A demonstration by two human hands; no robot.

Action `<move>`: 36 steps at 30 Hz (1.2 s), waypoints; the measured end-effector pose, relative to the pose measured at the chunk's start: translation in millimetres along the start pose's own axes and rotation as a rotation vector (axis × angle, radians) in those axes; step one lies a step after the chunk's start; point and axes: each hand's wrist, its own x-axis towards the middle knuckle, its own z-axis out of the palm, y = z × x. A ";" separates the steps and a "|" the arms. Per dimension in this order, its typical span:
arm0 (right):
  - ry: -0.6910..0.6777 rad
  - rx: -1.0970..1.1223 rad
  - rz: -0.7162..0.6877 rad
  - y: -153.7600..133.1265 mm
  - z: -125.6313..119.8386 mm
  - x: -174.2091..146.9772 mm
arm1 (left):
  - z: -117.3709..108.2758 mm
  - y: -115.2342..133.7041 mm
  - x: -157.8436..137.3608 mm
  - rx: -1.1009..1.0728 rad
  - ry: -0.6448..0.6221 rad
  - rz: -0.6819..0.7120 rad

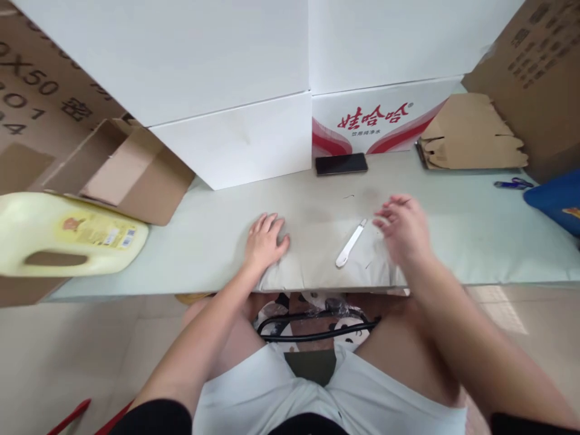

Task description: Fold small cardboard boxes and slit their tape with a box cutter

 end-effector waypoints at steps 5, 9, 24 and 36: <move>-0.591 -0.017 0.068 51.0 57.2 -102.4 | 1.1 -1.7 -5.9 -0.118 0.012 0.026; -0.754 -0.139 0.052 66.6 56.2 -125.0 | 5.3 -1.3 -9.7 -0.135 0.045 0.005; -0.844 -0.474 -0.094 78.2 42.3 -120.6 | -142.3 -144.0 4.1 0.191 0.186 -0.402; -0.872 -0.557 -0.200 79.5 38.0 -120.0 | -197.8 -156.5 6.7 0.291 0.215 -0.763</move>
